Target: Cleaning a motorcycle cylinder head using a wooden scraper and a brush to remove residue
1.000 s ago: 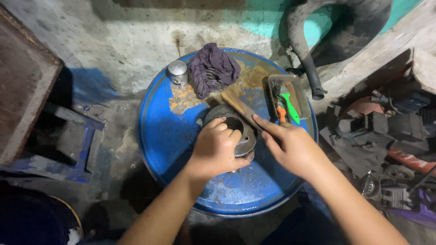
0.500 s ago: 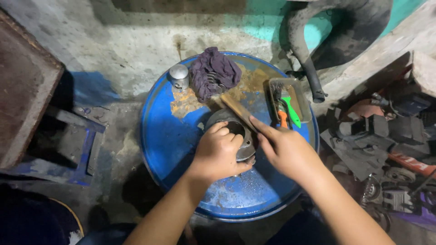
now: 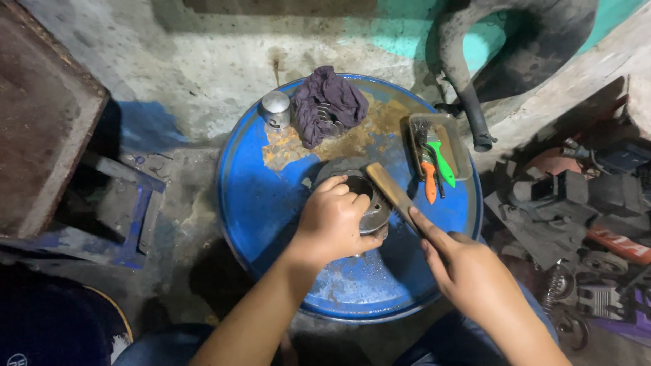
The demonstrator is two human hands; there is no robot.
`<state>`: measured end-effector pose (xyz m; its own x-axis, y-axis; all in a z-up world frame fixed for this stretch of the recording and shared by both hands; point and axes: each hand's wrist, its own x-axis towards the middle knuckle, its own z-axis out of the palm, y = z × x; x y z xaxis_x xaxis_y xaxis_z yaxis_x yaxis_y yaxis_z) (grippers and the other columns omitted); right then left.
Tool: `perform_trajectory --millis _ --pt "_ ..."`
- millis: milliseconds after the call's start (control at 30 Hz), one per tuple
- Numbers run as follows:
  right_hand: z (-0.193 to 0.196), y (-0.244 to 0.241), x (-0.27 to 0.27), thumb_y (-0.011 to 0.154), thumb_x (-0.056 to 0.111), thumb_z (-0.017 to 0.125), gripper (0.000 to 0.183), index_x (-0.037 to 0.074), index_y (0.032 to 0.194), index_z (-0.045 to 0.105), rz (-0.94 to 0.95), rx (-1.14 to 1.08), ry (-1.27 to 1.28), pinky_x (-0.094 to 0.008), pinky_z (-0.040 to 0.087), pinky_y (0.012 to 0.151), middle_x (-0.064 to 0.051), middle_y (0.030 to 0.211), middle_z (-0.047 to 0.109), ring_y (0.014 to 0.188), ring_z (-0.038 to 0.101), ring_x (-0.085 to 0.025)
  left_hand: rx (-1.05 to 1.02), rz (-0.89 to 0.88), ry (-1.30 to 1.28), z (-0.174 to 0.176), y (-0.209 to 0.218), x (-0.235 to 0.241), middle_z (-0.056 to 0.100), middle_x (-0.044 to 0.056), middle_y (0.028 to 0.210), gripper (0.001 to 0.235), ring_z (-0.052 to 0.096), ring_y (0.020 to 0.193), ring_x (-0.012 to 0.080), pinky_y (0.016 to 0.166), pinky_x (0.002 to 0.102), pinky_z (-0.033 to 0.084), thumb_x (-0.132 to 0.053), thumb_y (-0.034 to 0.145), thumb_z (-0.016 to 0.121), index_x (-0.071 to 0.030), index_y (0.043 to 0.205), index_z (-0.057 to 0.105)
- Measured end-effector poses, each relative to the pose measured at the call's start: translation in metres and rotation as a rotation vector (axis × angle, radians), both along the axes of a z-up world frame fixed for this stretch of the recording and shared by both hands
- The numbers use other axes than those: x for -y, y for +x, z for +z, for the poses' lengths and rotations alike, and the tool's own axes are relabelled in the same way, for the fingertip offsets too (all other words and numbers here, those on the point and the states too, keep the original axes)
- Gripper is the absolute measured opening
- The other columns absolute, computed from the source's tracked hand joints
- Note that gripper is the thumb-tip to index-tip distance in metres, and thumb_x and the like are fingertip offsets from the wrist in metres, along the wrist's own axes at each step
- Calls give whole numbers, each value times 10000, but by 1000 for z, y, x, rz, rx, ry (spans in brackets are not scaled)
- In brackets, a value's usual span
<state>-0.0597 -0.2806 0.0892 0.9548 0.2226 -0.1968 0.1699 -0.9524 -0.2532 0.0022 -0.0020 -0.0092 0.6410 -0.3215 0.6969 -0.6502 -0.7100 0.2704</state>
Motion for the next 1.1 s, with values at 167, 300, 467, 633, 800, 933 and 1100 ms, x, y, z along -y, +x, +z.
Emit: perform_trajectory --millis 167,300,467,633,800,933,1100 --pt "4 46 -32 1182 438 585 605 489 1782 645 52 54 68 -707 729 868 -301 1099 898 1029 882 -582 110 1 -80 1 7 2 678 98 603 459 772 699 329 1142 521 661 -501 671 963 -108 731 734" --pt "-11 77 -50 1191 455 586 613 497 1801 626 86 80 42 -709 724 911 -298 1126 894 1071 878 -575 107 25 -92 2 4 4 682 114 610 463 778 714 336 1158 525 654 -488 661 968 -96 736 733" --pt "8 36 -37 1178 449 574 613 484 1787 633 30 45 28 -733 723 883 -314 1151 888 1065 869 -599 138 38 -89 -8 8 4 695 118 627 521 781 724 331 1154 507 659 -574 667 959 -107 745 743" --pt "8 20 -24 1163 440 600 622 489 1781 644 -13 21 15 -749 722 869 -316 1139 891 1066 867 -604 136 45 -83 -11 9 5 703 97 623 502 783 725 311 1171 505 655 -573 660 965 -127 739 747" --pt "7 40 -41 1172 418 607 594 450 1761 674 18 93 60 -751 715 885 -316 1149 885 1080 863 -603 172 77 -84 -17 12 5 683 97 621 508 778 729 310 1178 483 651 -586 663 951 -138 726 722" --pt "4 47 -39 1187 415 622 565 380 1745 697 57 106 87 -777 692 913 -353 1178 876 1118 845 -628 165 62 -94 -17 14 6 704 126 634 564 791 737 333 1182 491 651 -628 693 945 -107 734 734" --pt "16 17 -29 1176 400 600 606 428 1777 662 14 89 82 -800 684 912 -362 1155 878 1096 835 -660 156 79 -93 -16 15 8 703 110 618 538 800 730 322 1190 483 647 -610 729 937 -118 715 721"
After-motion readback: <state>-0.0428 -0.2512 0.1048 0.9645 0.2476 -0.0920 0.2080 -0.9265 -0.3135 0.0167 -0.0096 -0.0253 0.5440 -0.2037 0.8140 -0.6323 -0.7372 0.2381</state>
